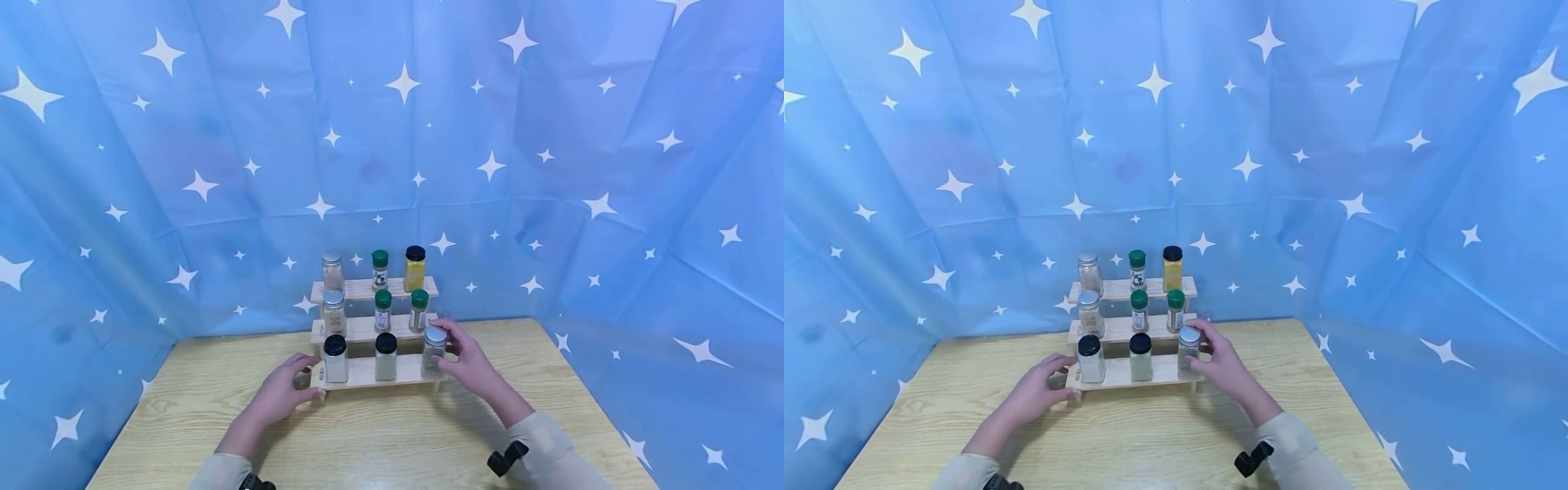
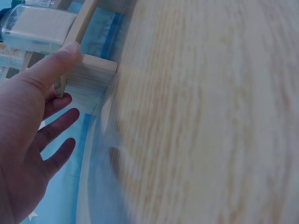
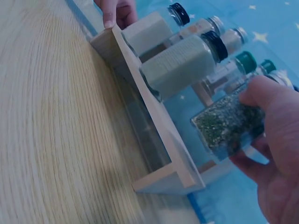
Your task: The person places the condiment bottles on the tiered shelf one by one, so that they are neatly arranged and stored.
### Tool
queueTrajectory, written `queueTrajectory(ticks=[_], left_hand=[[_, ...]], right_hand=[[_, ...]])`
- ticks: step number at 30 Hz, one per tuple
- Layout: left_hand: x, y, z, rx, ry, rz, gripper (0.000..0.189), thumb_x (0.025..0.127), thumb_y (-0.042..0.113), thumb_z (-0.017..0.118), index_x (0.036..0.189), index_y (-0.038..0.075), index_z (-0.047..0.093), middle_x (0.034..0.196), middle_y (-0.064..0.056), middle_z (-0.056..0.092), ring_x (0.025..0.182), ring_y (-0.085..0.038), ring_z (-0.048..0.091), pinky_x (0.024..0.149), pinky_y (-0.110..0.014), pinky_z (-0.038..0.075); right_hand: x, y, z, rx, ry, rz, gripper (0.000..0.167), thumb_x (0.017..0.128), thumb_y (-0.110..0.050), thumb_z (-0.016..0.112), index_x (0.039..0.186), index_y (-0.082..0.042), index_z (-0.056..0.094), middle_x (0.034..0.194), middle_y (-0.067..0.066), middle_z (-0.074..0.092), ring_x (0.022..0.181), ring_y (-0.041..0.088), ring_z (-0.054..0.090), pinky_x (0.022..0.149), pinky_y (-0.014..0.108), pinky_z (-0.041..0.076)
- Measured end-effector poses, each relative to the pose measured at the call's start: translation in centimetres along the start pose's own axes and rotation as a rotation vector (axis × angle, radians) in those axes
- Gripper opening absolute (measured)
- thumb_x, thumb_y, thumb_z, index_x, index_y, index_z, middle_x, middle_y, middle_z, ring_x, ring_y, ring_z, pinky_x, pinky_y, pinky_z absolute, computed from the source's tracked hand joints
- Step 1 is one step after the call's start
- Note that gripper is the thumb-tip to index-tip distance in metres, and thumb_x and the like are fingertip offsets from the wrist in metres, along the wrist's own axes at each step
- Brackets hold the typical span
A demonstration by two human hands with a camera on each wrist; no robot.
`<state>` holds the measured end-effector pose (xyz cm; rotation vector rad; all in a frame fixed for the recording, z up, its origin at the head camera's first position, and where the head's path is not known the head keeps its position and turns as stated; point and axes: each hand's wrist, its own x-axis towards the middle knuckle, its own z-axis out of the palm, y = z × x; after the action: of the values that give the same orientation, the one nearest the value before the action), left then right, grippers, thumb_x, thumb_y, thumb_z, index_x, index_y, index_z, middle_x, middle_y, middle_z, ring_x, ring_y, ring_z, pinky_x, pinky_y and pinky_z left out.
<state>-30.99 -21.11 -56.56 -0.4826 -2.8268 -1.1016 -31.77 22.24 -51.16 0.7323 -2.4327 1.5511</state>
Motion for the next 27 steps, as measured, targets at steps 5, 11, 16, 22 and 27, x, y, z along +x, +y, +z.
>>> queueTrajectory(ticks=[5, 11, 16, 22, 27], left_hand=[[0.0, 0.1, 0.1, 0.007, 0.007, -0.002, 0.069, 0.090, 0.035, 0.095, 0.150, 0.014, 0.068, 0.141, 0.000, 0.067, 0.124, -0.026, 0.069, 0.107, -0.055, 0.059], [0.0, 0.0, 0.1, 0.006, 0.007, -0.006, 0.070, 0.090, 0.035, 0.095, 0.151, 0.015, 0.067, 0.141, 0.001, 0.067, 0.124, -0.026, 0.069, 0.107, -0.055, 0.059], [0.0, -0.1, 0.2, 0.007, 0.007, -0.007, 0.071, 0.090, 0.037, 0.095, 0.152, 0.015, 0.067, 0.142, 0.001, 0.067, 0.125, -0.026, 0.069, 0.107, -0.055, 0.059], [0.0, -0.1, 0.2, 0.005, 0.004, -0.001, 0.072, 0.090, 0.035, 0.095, 0.152, 0.013, 0.066, 0.143, 0.000, 0.067, 0.125, -0.028, 0.070, 0.109, -0.056, 0.058], [0.0, -0.1, 0.2, 0.009, 0.006, -0.003, 0.072, 0.090, 0.037, 0.095, 0.152, 0.013, 0.066, 0.144, -0.001, 0.067, 0.125, -0.028, 0.069, 0.109, -0.056, 0.058]], right_hand=[[0.3, -0.2, 0.6, 0.032, -0.053, 0.023, 0.070, 0.094, 0.009, 0.079, 0.155, -0.014, 0.054, 0.151, 0.012, 0.059, 0.138, 0.038, 0.061, 0.116, 0.058, 0.054], [0.7, -0.2, 1.0, 0.064, -0.096, 0.025, 0.072, 0.094, 0.010, 0.078, 0.157, -0.014, 0.053, 0.151, 0.012, 0.058, 0.136, 0.037, 0.062, 0.117, 0.060, 0.052], [0.9, -0.1, 1.3, 0.070, -0.133, 0.037, 0.073, 0.093, 0.009, 0.078, 0.158, -0.013, 0.051, 0.150, 0.012, 0.057, 0.135, 0.036, 0.062, 0.117, 0.059, 0.052], [0.9, 0.5, 1.3, 0.072, -0.168, 0.061, 0.071, 0.096, 0.008, 0.076, 0.158, -0.013, 0.049, 0.153, 0.013, 0.054, 0.139, 0.040, 0.059, 0.117, 0.062, 0.051], [0.9, 0.8, 1.2, 0.089, -0.173, 0.073, 0.071, 0.097, 0.007, 0.075, 0.159, -0.015, 0.049, 0.156, 0.014, 0.052, 0.142, 0.043, 0.057, 0.119, 0.064, 0.048]])
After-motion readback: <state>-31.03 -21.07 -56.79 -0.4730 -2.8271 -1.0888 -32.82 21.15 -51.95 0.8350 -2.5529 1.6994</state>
